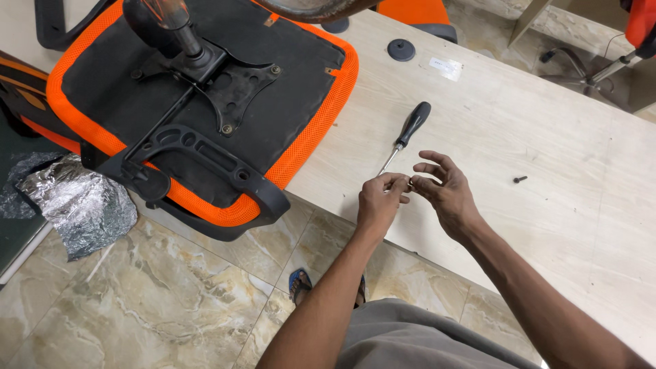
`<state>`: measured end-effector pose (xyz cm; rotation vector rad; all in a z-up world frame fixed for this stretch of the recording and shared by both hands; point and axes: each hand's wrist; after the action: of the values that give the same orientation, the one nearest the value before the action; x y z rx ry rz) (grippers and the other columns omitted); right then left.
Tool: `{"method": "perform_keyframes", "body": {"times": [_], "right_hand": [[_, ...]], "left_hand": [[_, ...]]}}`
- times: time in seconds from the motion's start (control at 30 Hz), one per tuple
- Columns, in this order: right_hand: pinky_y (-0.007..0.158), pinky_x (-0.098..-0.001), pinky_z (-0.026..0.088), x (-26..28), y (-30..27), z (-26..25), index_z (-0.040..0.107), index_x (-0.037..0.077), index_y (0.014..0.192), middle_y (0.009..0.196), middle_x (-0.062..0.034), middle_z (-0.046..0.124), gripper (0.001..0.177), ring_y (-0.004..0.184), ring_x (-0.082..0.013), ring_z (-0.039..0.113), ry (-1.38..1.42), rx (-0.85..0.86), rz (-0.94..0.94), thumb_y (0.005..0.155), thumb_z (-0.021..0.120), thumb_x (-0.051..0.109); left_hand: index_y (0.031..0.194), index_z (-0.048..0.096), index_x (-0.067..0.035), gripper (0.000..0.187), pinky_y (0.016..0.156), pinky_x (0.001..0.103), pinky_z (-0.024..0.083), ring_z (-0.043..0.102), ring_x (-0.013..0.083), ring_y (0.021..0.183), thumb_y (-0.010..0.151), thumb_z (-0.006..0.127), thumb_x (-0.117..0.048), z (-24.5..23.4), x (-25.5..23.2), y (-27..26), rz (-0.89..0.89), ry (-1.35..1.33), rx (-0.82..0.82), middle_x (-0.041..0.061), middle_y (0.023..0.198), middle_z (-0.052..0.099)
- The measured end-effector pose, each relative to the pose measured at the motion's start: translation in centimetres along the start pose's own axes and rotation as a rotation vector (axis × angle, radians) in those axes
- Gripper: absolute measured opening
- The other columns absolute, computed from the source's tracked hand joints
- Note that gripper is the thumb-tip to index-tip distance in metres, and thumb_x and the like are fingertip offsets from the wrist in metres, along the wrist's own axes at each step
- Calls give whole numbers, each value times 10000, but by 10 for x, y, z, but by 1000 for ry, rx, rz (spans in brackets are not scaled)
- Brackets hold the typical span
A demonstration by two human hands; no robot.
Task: The person uses a screwdriver to tighten screws on the underside of an orange office chair seat. They then attach a black plastic frame to the seat using screws and a screwdriver, aligning and securing the components.
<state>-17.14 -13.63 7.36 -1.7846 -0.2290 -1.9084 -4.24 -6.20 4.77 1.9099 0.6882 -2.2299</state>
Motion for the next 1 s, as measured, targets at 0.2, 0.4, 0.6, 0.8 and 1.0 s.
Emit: {"method": "perform_keyframes", "body": {"times": [0.2,0.4,0.6,0.8,1.0], "right_hand": [[938,-309,607,-19,2,-23,506,38,1382,1195,-100,598,460,1022,-196,657,12,-53,74,937,601,-29],[1066,-441,525,-31,17,-140,683,80,1324,1449,-165,590,424,1285,-326,590,-1048,-373,-196,961,541,-88],[891,-472,583,-33,11,-228,694,185,1336,1456,-126,588,365,1189,-325,612,-1464,-366,-37,986,629,101],[786,-477,604,-36,24,-201,738,94,1302,1251,-194,730,259,957,-311,720,-1359,-375,127,1082,637,188],[701,-339,570,-36,28,-53,583,27,1351,1064,-134,680,379,823,-205,638,-594,-183,-53,993,636,139]], "left_hand": [[1044,737,-53,220,598,305,532,745,119,806,962,655,-240,6,-8,-4,-151,71,19,40,946,760],[1032,706,-65,198,714,300,561,726,119,785,1009,587,-222,0,-15,-2,-132,122,-61,30,906,723],[1064,682,-84,189,748,311,572,726,114,810,1017,555,-216,-11,-20,-5,-130,136,-134,15,917,703],[1059,669,-59,167,737,308,558,740,123,818,1001,580,-187,-21,-22,-18,-60,105,-202,29,957,706],[1120,670,-31,187,725,317,562,733,155,788,988,611,-149,-68,-39,-34,166,149,-378,61,956,728]]}}
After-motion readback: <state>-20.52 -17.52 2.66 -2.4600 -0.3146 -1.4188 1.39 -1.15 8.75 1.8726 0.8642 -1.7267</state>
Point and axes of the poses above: each hand's wrist, its own y-axis towards the middle knuckle, its own z-axis out of the palm, x = y × z
